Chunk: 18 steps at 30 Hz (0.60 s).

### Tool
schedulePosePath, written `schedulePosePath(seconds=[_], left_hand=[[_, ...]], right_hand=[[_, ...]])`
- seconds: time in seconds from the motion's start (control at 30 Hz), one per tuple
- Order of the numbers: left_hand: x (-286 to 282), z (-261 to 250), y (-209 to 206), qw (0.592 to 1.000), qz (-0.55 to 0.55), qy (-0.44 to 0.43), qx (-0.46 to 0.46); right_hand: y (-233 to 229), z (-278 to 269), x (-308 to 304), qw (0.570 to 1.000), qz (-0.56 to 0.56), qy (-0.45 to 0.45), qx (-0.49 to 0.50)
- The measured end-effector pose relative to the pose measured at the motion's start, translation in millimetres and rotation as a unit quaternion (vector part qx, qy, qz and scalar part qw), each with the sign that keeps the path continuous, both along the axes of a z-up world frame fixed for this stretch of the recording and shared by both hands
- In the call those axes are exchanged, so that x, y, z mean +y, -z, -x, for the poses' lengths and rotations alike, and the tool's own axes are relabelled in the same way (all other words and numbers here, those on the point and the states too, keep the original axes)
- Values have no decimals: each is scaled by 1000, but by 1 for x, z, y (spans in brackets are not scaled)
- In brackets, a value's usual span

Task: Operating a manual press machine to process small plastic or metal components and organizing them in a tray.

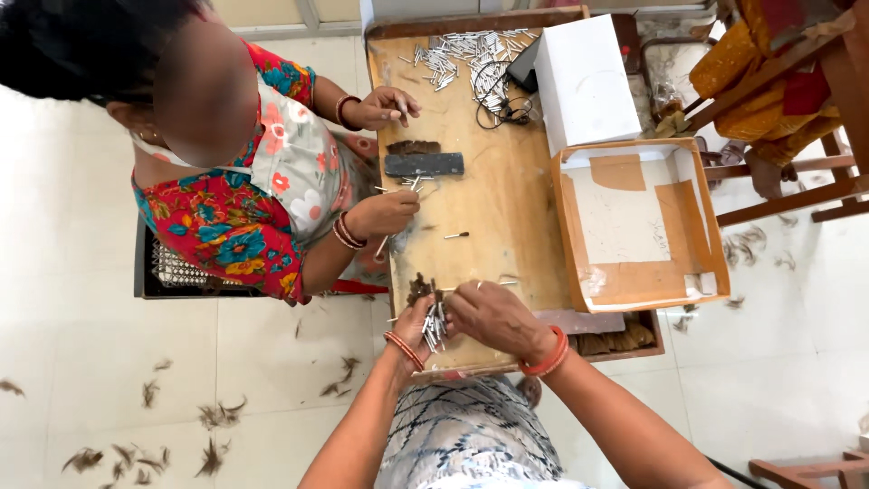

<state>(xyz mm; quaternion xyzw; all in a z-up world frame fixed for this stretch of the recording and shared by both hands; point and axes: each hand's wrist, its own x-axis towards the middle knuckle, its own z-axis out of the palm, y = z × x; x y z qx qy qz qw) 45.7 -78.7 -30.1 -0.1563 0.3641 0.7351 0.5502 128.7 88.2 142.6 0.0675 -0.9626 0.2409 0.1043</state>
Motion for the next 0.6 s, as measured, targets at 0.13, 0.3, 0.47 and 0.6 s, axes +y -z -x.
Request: schedulePosePath(seconds=[0.13,0.3,0.47,0.6], left_hand=[[40,-48,-45,997,2,71,19],[115,-141,-72,990,-37,115,-68],[213,-276,-103,951,-78,219,-204],[310,-374,-35,885,-95,342,-301]], right_hand=[[-20,-67,22,973,-196,-99,68],[-65,-213,85,985,-49,82,143],[-55,-421,144,906,58,391,153],[-32,-565,190,800,118,567,157]])
